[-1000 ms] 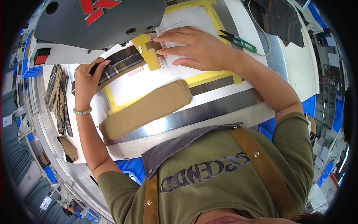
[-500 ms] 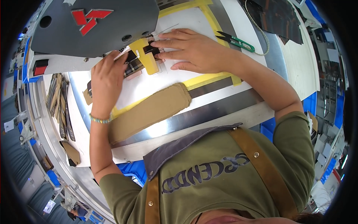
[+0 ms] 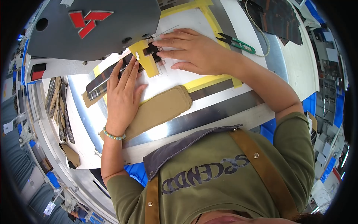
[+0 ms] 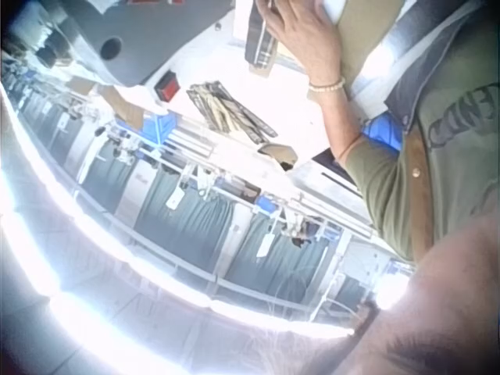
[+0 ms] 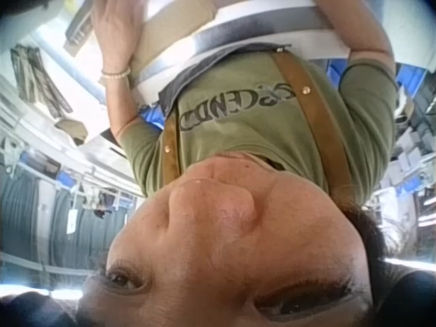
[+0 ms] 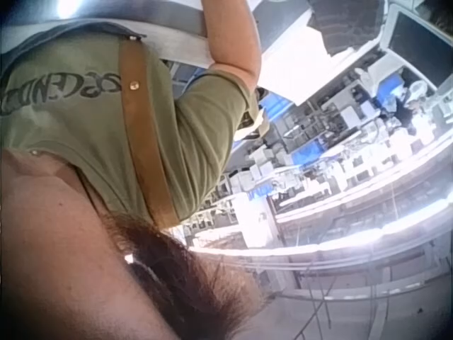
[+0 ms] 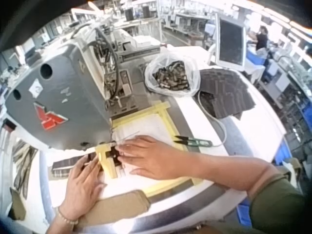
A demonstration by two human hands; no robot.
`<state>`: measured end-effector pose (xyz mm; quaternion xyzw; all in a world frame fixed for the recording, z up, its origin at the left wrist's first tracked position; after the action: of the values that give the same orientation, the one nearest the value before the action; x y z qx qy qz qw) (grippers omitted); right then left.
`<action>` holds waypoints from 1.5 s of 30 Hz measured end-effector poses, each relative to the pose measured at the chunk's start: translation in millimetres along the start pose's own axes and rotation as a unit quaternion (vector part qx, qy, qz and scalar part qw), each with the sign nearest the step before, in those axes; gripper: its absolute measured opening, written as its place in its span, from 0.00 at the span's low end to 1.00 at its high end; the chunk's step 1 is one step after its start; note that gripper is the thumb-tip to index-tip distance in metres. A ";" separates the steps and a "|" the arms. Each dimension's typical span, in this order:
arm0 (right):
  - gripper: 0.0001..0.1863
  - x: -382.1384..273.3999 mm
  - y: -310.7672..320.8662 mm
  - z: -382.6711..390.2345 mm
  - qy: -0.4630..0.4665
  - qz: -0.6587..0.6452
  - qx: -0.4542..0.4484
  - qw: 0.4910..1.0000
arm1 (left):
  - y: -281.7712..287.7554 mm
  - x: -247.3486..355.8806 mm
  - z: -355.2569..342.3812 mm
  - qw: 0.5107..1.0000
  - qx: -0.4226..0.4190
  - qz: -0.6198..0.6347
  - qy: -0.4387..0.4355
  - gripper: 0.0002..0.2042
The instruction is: The recorder is sewing leather strips onto a base material using a template and an industrial sewing machine.
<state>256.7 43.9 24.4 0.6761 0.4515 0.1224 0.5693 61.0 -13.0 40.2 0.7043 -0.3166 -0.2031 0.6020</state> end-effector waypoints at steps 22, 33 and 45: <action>0.25 -0.6 0.9 -1.1 -0.006 0.025 -0.022 0.999 | 2.9 0.2 -1.3 1.000 0.018 -0.004 0.004 0.30; 0.25 -4.0 -2.4 1.7 0.004 0.019 -0.026 0.999 | 5.5 -3.0 0.1 1.000 0.008 -0.012 0.007 0.28; 0.23 -4.5 -1.3 0.7 0.011 0.007 -0.026 1.000 | 5.3 -5.8 -0.7 1.000 0.012 -0.001 0.010 0.26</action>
<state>254.1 40.0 24.7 0.6625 0.4498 0.1457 0.5810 56.2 -8.9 44.9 0.7136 -0.3123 -0.1931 0.5967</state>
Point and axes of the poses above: each hand's wrist, its own z-axis away from the middle knuckle, its own y-axis out of the back of the hand, x = y × z, the point moved 8 cm from there along -z, towards the middle knuckle, and after that the axes turned 15 degrees about -y, right-handed, at the moved point
